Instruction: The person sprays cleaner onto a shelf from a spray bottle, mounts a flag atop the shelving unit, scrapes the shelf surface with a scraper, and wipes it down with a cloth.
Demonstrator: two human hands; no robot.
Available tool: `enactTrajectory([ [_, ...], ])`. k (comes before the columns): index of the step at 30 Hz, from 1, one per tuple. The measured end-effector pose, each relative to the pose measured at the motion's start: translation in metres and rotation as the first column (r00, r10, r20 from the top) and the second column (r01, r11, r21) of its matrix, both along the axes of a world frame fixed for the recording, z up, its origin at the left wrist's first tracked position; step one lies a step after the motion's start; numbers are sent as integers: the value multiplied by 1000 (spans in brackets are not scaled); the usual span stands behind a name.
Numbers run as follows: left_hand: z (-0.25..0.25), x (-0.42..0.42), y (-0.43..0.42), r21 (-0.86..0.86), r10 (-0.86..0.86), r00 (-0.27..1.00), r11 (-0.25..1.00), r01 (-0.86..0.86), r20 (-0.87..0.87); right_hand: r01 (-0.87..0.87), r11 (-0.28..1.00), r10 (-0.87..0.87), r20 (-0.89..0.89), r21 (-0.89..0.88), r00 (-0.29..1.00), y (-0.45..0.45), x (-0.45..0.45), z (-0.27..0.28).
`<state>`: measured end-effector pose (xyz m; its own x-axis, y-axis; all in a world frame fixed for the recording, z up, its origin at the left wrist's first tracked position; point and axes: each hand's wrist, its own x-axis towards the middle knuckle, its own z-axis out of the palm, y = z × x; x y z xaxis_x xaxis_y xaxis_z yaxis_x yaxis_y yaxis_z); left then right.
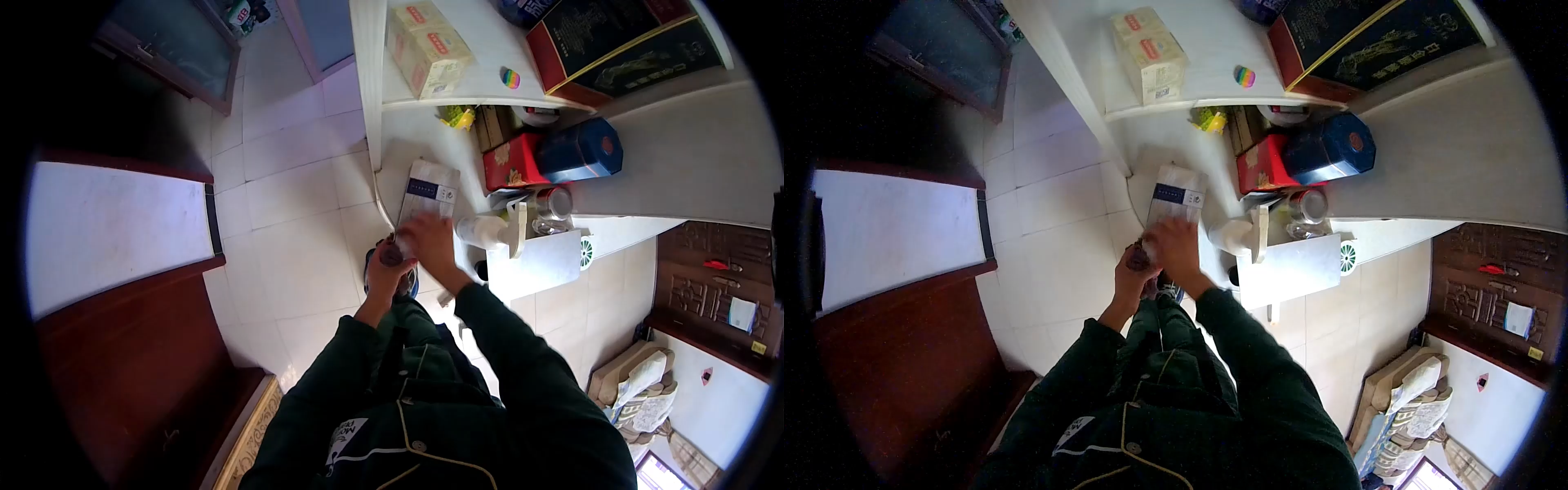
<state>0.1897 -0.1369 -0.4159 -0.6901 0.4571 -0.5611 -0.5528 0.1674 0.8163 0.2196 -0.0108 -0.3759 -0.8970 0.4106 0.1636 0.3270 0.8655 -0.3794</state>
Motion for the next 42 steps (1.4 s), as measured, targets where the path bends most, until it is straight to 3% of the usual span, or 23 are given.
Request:
enactTrajectory([
  [1,-4,4,-6,-8,-2,1000,1000,2,3,44,998,-46,34,46,998,10,-10,2],
  [2,-6,6,-9,-19,-9,1000,1000,9,-6,177,980,-183,-66,-87,981,14,-16,8],
  [4,-33,2,-7,-93,-67,978,994,50,-199,92,993,-87,64,-77,994,-9,-5,-18],
  [5,-41,1,-7,-54,-69,963,997,56,-261,99,947,-77,82,-306,994,-19,-2,-9],
  [6,-76,4,-9,-35,-29,962,999,21,-271,58,946,-102,-121,-318,987,-27,2,18],
  [8,-12,-5,-8,-98,-117,942,991,91,-315,22,752,-276,-285,-659,918,-25,-7,112],
  [9,-28,-6,-14,-72,-138,959,990,124,-246,-63,828,-256,-475,-558,842,-16,-12,160],
  [10,-4,-5,-15,4,-91,977,996,93,-191,-97,956,-98,-615,-277,782,7,-14,202],
  [11,-22,-5,-16,4,-98,984,995,99,-151,-64,993,-25,-726,-95,688,26,-13,252],
  [13,-57,-3,-18,-14,-86,978,996,85,-191,33,998,28,-918,45,395,70,-21,320],
  [14,-57,-5,-18,-34,-101,982,995,97,-161,127,991,5,-944,50,331,87,-26,356],
  [15,-10,-9,-17,11,-85,994,996,86,-68,271,950,63,-943,157,328,112,-32,391],
  [18,-72,-11,-24,-22,-103,989,995,101,-110,506,732,-73,-686,457,724,186,-43,442],
  [19,-89,-11,-26,8,-65,981,998,68,-180,508,729,-67,-691,458,719,203,-46,439],
  [21,-73,-15,-23,47,-16,967,998,28,-252,476,804,-277,-485,356,829,220,-53,434],
  [23,-4,-11,-22,44,11,1000,999,-11,0,273,928,-116,-499,254,859,182,-84,433],
  [26,-91,-12,-22,-27,-9,991,1000,5,-132,49,969,104,-582,241,806,112,-130,430],
  [31,-23,-18,-10,107,34,998,994,-28,-56,-152,973,225,-573,172,788,88,-141,438],
  [33,-13,-20,-12,39,-3,990,999,8,-138,-255,961,179,-459,-108,870,91,-134,447],
  [35,-3,-20,-13,37,31,994,999,-27,-102,-253,955,160,-450,-155,879,100,-138,447],
  [38,-5,-20,-17,76,47,998,996,-44,-42,-370,746,36,-521,-554,853,106,-130,452],
  [40,-28,-27,-16,104,24,1000,994,-24,0,-388,725,24,-543,-569,840,108,-108,451],
  [42,-59,-30,-23,-197,-316,879,945,259,-356,-447,645,-15,-596,-620,803,94,-72,441],
])
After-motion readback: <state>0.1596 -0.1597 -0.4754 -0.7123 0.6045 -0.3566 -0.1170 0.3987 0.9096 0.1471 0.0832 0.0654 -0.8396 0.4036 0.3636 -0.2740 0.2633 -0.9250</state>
